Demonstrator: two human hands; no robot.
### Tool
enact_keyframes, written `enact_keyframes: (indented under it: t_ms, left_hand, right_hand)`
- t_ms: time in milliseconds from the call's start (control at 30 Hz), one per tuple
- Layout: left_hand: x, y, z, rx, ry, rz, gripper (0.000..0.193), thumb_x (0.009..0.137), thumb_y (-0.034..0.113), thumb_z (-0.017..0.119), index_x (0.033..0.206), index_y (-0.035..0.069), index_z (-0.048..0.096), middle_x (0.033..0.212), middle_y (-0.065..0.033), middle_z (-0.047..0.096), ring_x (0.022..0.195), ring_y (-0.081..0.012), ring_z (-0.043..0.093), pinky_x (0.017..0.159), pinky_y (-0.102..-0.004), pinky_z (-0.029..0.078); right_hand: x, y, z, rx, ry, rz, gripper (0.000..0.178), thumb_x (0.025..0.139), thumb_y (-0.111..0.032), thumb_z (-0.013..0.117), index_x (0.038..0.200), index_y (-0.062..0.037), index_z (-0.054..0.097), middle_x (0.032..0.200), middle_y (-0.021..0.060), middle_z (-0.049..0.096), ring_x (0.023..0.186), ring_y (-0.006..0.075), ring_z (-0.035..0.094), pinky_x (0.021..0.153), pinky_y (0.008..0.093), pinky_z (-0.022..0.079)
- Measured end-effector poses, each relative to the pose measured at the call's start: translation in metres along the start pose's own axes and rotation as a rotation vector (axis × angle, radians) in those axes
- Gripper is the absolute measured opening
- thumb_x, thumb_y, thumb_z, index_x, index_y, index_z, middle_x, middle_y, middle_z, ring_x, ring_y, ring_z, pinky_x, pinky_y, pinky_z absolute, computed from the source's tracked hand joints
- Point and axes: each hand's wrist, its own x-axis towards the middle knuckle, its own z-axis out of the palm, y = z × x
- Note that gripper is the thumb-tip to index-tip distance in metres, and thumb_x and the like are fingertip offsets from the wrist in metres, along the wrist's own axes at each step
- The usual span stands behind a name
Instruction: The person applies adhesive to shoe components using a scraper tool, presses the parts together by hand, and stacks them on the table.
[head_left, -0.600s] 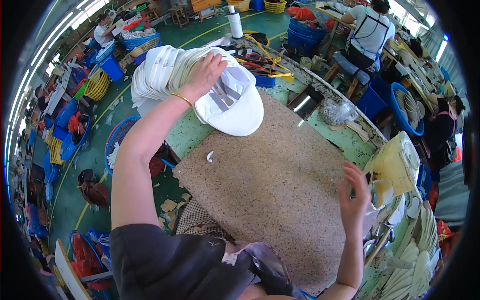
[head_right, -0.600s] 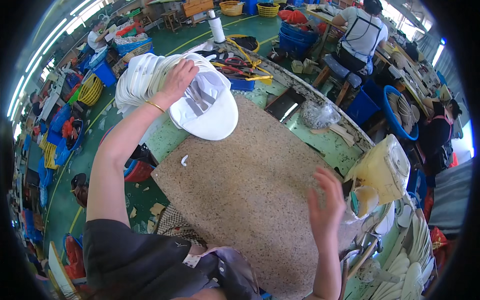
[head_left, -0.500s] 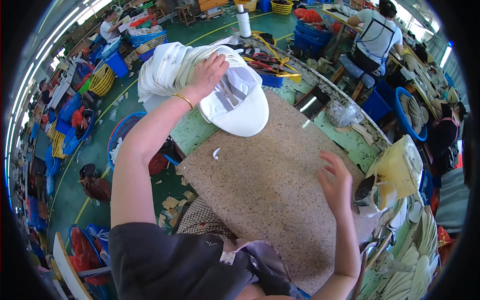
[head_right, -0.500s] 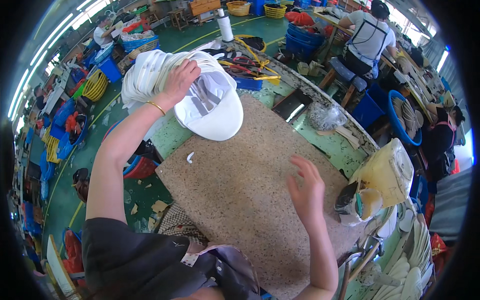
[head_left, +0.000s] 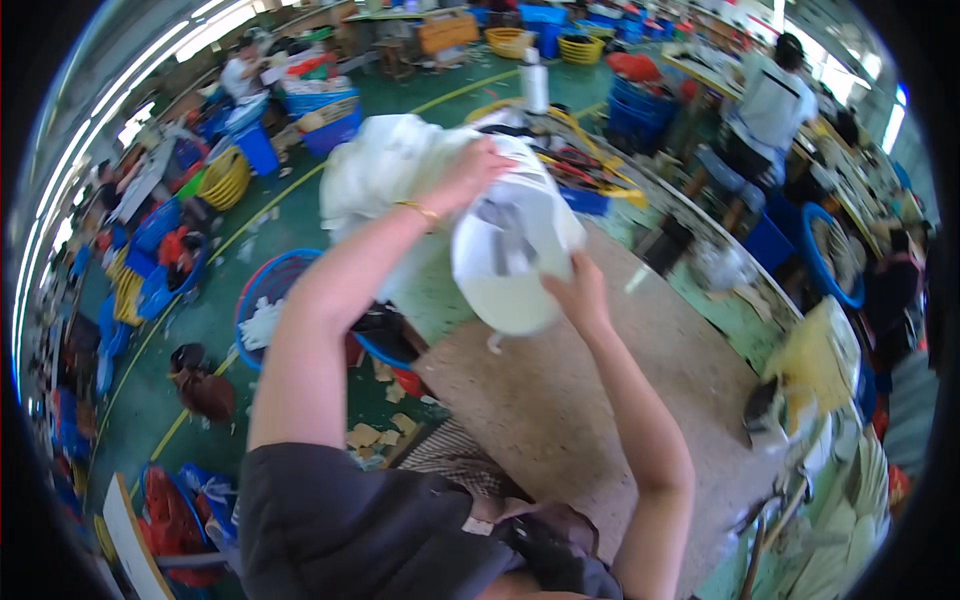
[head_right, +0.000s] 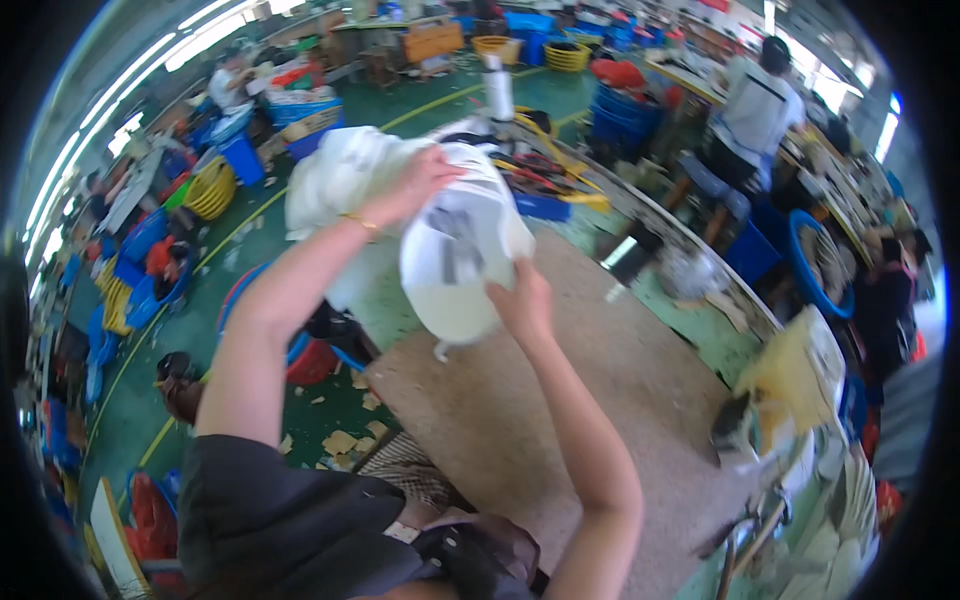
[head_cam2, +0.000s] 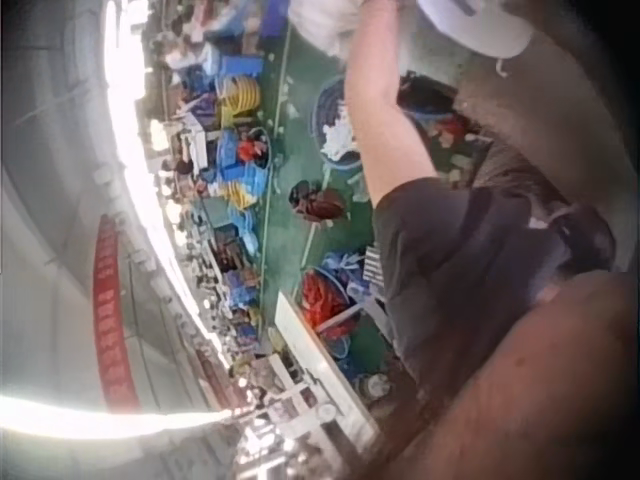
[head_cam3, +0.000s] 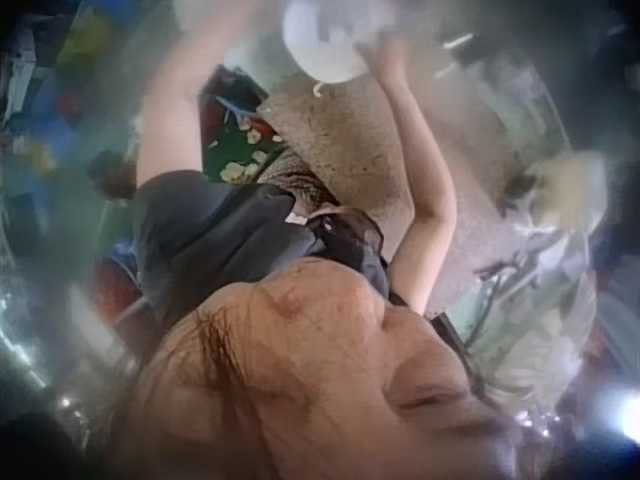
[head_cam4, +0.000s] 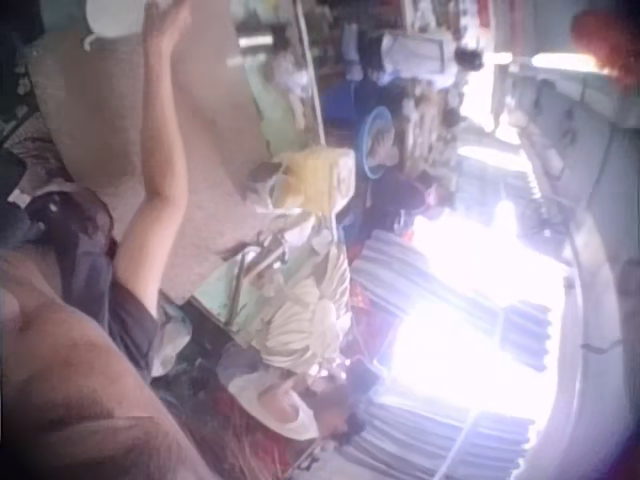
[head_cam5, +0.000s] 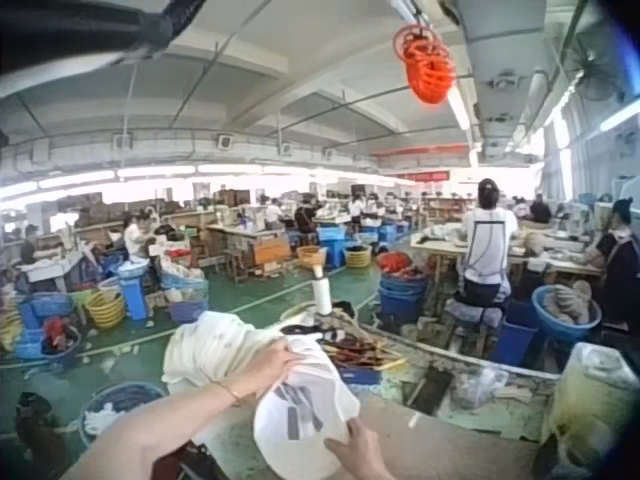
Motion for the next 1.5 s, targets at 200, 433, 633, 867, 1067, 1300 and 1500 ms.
enact_keyframes:
  t_ms: [200, 433, 633, 867, 1067, 1300, 1500]
  left_hand:
    - [-0.011, 0.024, -0.019, 0.006, 0.16, -0.07, 0.016, 0.08, 0.017, 0.061, 0.093, 0.012, 0.07, 0.09, -0.0086, 0.056, 0.093, -0.0266, 0.053, 0.079, -0.0353, 0.045]
    - [-0.035, 0.141, 0.032, -0.59, -0.813, 0.126, 0.055, 0.081, 0.047, 0.06, 0.096, -0.006, 0.058, 0.093, -0.026, 0.061, 0.089, -0.0342, 0.06, 0.074, -0.0427, 0.048]
    - [-0.044, 0.149, 0.021, -0.877, -0.542, 0.283, 0.038, 0.07, -0.001, 0.049, 0.108, -0.002, 0.057, 0.086, -0.0164, 0.064, 0.075, -0.0207, 0.06, 0.067, -0.0342, 0.049]
    - [0.019, 0.236, 0.042, -0.542, -0.482, 0.19, 0.056, 0.075, -0.004, 0.041, 0.13, 0.005, 0.044, 0.111, -0.0208, 0.06, 0.099, -0.0334, 0.06, 0.087, -0.0366, 0.045]
    - [0.035, 0.26, 0.082, -0.311, -0.494, 0.345, 0.036, 0.08, 0.007, 0.048, 0.115, 0.008, 0.054, 0.092, -0.0221, 0.062, 0.085, -0.0379, 0.061, 0.074, -0.0423, 0.047]
    - [0.064, 0.293, 0.074, -0.284, -0.205, 0.364, 0.023, 0.086, 0.01, 0.047, 0.105, 0.008, 0.059, 0.074, -0.0204, 0.06, 0.068, -0.0347, 0.061, 0.058, -0.0417, 0.046]
    - [0.044, 0.307, 0.108, -0.251, -0.38, 0.492, 0.042, 0.081, -0.001, 0.045, 0.121, 0.009, 0.055, 0.098, -0.019, 0.062, 0.082, -0.0362, 0.062, 0.072, -0.042, 0.05]
  right_hand:
    - [-0.124, -0.05, -0.111, 0.298, -0.122, 0.324, 0.029, 0.073, -0.008, 0.069, 0.098, 0.0029, 0.058, 0.087, 0.0092, 0.063, 0.076, 0.0142, 0.059, 0.07, 0.0266, 0.047]
    - [-0.155, 0.007, -0.125, 0.203, 0.039, 0.464, 0.03, 0.078, -0.015, 0.07, 0.1, 0.0017, 0.058, 0.084, 0.0045, 0.06, 0.075, 0.0096, 0.054, 0.064, 0.0238, 0.045]
    - [-0.182, -0.001, -0.2, -0.423, 0.646, 0.123, 0.029, 0.082, 0.003, 0.059, 0.11, -0.005, 0.059, 0.106, 0.007, 0.061, 0.091, 0.0165, 0.06, 0.07, 0.0256, 0.05]
    - [-0.202, 0.027, -0.275, -0.999, 0.622, 0.233, 0.058, 0.072, -0.021, 0.076, 0.123, -0.0084, 0.05, 0.129, 0.0104, 0.046, 0.107, 0.0255, 0.052, 0.074, 0.0317, 0.051]
    - [-0.192, 0.05, -0.308, -1.033, 0.597, 0.313, 0.029, 0.078, -0.021, 0.071, 0.1, -0.0036, 0.064, 0.091, 0.008, 0.062, 0.075, 0.0225, 0.062, 0.063, 0.0327, 0.05]
    - [-0.201, 0.07, -0.339, -0.561, 0.801, 0.225, 0.022, 0.085, -0.022, 0.065, 0.08, -0.0008, 0.067, 0.066, 0.0108, 0.064, 0.053, 0.0164, 0.057, 0.053, 0.0316, 0.043]
    - [-0.211, 0.059, -0.349, -0.453, 1.125, 0.272, 0.033, 0.088, -0.029, 0.063, 0.072, -0.0001, 0.064, 0.059, 0.0028, 0.06, 0.044, 0.0062, 0.051, 0.038, 0.0206, 0.036]
